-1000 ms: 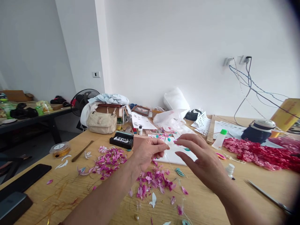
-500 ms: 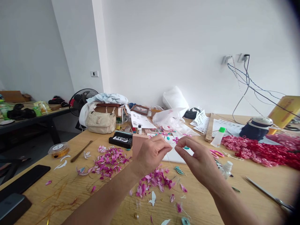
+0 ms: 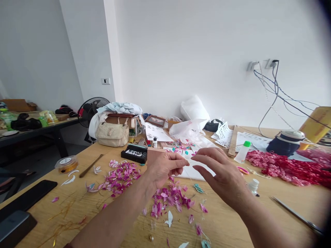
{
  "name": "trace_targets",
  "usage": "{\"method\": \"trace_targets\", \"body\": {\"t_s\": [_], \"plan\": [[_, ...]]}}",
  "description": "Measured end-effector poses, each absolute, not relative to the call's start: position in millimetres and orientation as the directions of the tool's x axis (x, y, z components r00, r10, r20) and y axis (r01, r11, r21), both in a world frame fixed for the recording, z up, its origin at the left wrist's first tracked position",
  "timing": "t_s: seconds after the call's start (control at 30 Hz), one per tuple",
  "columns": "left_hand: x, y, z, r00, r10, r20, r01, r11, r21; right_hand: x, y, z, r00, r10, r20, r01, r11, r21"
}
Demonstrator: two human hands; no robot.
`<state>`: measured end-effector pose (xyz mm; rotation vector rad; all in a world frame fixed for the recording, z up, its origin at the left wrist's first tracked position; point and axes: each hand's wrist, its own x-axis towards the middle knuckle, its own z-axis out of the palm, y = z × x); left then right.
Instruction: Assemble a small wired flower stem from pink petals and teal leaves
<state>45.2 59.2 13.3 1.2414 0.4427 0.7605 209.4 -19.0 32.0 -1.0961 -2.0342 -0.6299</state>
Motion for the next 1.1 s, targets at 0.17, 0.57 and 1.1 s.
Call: {"method": "trace_targets", "body": {"t_s": [0.17, 0.57, 1.1], "plan": [[47, 55, 14, 0.698, 0.710, 0.094, -0.249, 0.117, 0.961, 207, -21, 35, -0.394, 0.456, 0.798, 0.820, 0.567, 0.081], [49, 50, 14, 0.439, 0.605, 0.664, -0.036, -0.727, 0.686, 208, -16, 25, 0.120, 0.883, 0.454, 0.632, 0.285, -0.721], [47, 58, 11, 0.708, 0.700, 0.091, -0.243, 0.121, 0.962, 209, -22, 37, -0.385, 0.499, 0.776, 0.818, 0.574, 0.037]]}}
